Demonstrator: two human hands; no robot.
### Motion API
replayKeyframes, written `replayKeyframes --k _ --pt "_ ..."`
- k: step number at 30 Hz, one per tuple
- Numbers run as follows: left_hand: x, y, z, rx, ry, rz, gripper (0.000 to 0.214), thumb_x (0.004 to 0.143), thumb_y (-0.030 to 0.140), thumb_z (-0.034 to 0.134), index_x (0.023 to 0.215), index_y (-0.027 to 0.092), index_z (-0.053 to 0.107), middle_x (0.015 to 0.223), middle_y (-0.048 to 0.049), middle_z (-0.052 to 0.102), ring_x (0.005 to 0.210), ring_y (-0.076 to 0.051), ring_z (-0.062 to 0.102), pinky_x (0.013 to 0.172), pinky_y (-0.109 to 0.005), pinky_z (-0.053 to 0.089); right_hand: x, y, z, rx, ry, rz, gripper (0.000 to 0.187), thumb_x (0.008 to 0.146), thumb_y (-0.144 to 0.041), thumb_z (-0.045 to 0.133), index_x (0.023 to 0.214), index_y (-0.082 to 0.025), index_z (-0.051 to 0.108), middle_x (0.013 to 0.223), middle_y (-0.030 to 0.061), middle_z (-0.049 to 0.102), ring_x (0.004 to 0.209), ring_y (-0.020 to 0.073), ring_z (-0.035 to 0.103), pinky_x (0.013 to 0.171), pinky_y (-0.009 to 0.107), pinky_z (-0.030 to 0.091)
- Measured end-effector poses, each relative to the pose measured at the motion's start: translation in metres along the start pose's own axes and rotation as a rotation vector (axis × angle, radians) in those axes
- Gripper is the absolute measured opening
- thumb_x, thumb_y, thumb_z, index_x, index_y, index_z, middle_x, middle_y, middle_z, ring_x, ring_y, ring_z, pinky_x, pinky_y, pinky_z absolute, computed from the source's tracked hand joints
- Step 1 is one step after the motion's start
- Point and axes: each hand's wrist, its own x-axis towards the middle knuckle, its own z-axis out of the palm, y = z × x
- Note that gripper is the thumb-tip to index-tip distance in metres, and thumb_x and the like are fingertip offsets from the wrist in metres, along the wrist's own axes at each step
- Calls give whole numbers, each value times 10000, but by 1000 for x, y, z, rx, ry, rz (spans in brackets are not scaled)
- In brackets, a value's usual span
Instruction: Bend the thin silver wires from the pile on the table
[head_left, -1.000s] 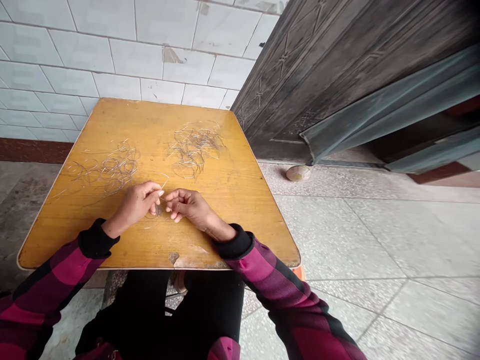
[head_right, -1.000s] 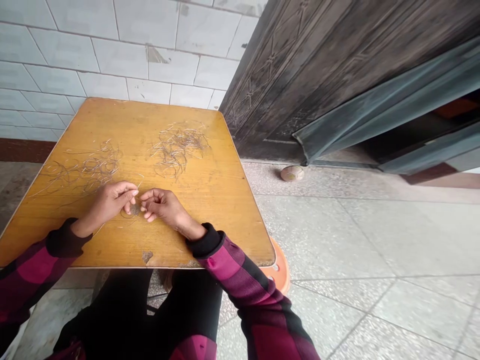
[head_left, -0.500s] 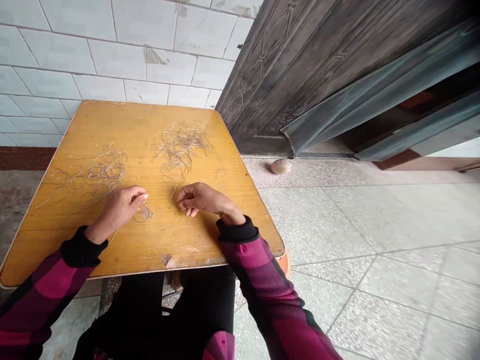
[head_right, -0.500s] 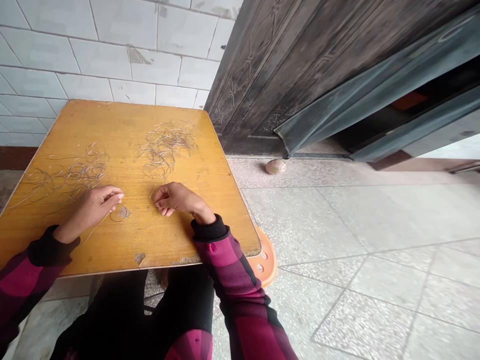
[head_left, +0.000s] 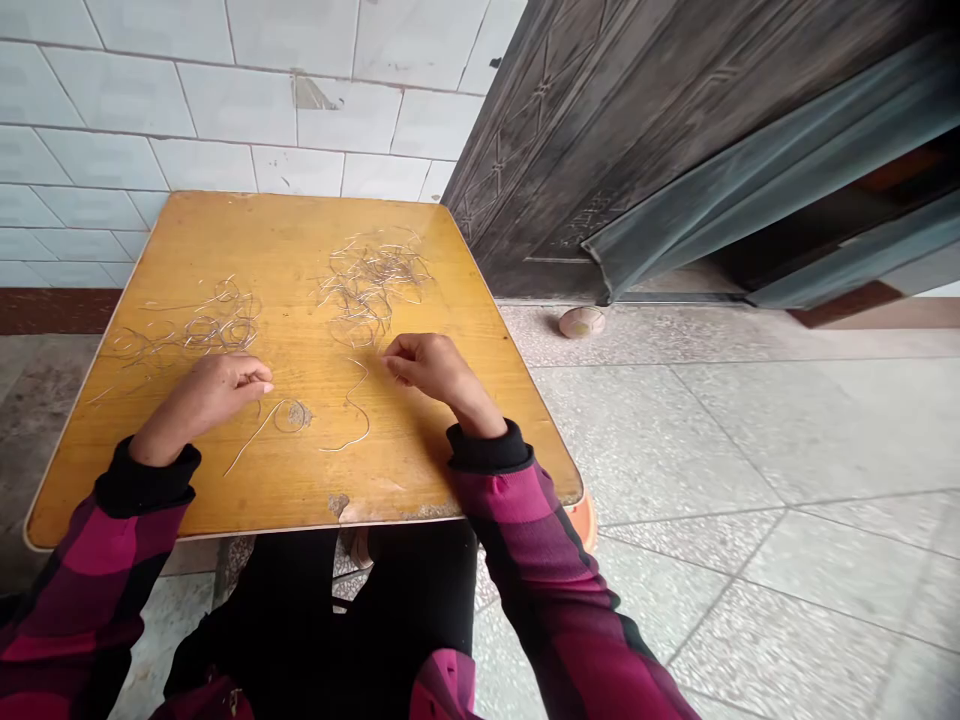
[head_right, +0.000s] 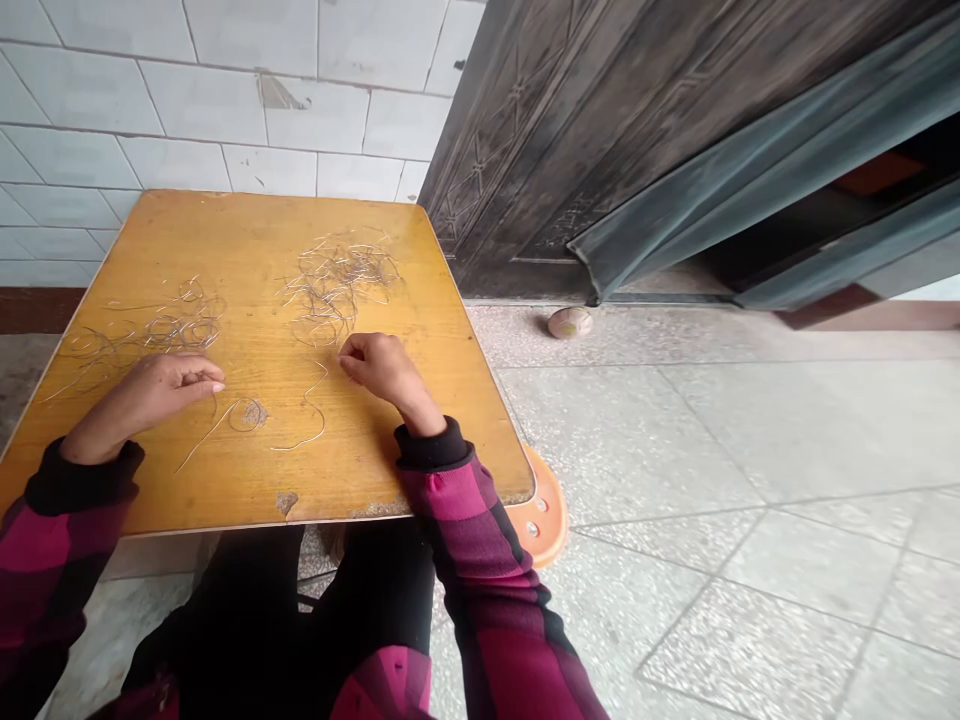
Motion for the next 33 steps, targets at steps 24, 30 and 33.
replayKeyframes --k 24,30,33 --pt "-5 40 24 719 -417 163 250 805 63 465 889 153 682 908 -92 597 808 -219 591 647 -311 361 25 34 25 464 368 -97 209 766 -347 644 713 -157 574 508 -54 505 405 69 417 420 207 310" --pt "-9 27 37 868 -299 271 280 786 12 430 764 131 682 839 -110 588 715 -202 570 576 -321 304 29 32 28 480 366 -119 242 743 -386 646 705 -161 565 535 -53 518 424 66 421 427 203 311" --pt "-8 20 35 782 -256 300 245 760 14 448 666 139 637 812 -96 582 639 -172 520 552 -317 275 29 31 29 497 352 -120 260 737 -404 657 702 -167 554 529 -57 509 424 65 413 430 204 310"
